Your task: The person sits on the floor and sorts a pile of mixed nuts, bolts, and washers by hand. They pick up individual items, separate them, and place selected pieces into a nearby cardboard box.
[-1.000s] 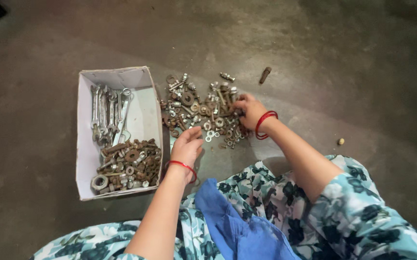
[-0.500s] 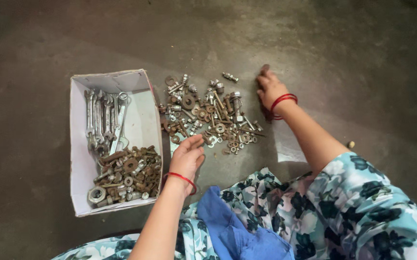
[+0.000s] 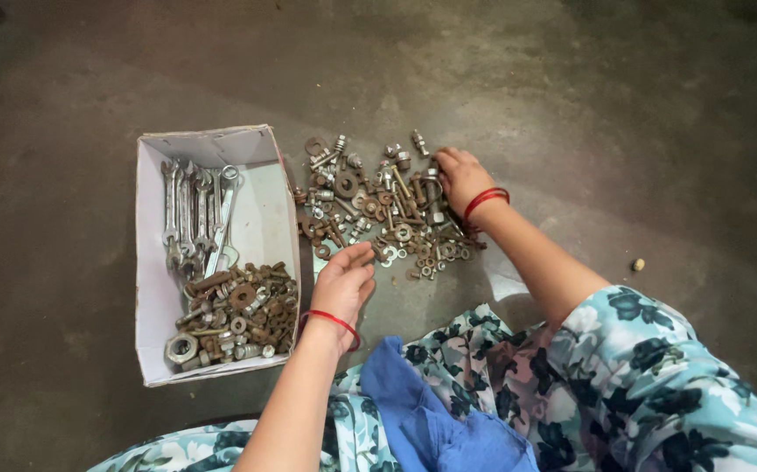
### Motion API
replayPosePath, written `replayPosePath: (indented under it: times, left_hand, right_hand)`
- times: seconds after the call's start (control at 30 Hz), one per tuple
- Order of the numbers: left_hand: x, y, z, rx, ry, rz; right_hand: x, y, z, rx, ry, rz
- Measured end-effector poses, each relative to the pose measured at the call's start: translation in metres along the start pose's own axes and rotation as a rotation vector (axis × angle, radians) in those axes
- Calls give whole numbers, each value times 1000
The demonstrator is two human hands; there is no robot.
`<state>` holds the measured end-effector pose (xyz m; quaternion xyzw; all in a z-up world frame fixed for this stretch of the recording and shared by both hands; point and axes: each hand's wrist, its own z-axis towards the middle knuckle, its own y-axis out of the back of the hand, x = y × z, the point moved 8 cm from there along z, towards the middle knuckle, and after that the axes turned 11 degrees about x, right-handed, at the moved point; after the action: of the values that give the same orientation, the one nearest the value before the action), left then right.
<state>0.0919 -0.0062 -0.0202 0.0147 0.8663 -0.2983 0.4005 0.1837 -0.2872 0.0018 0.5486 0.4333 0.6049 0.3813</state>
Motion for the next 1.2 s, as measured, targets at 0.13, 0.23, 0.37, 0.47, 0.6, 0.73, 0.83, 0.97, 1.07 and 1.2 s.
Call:
replayPosePath:
  times: [0.13,0.23,0.37,0.47,0.6,0.73,0.83,0.97,1.07,1.2]
  left_hand:
    - [1,1,-1,6,8,-1]
    - [2,0,0,16,1,-10]
    - [2,2,2,12,-13,-20]
    - [5,2,2,21,-13,-63]
    - [13,-13,-1,58,17,-210]
    - [23,-19,-3,37,43,-462]
    - [24,-15,-1,31,35,-506]
    - [21,-15,0,28,29,-479]
    - [20,-20,-2,34,22,-472]
    - [16,-21,-8,18,27,-445]
  right_hand:
    - [11,-8,-8,105,-99,28]
    - [25,-8,-17,227,-161,79]
    - [46,9,-30,270,-142,63]
    - [48,26,-44,250,-289,167]
    - [78,22,-70,289,-338,792]
    - [132,14,-102,426,-117,1200]
    - [113,14,-115,346,-331,924]
    - [82,31,-108,213,-519,200]
    - [86,19,-102,164,-442,6]
    - [64,-9,-99,166,-512,14]
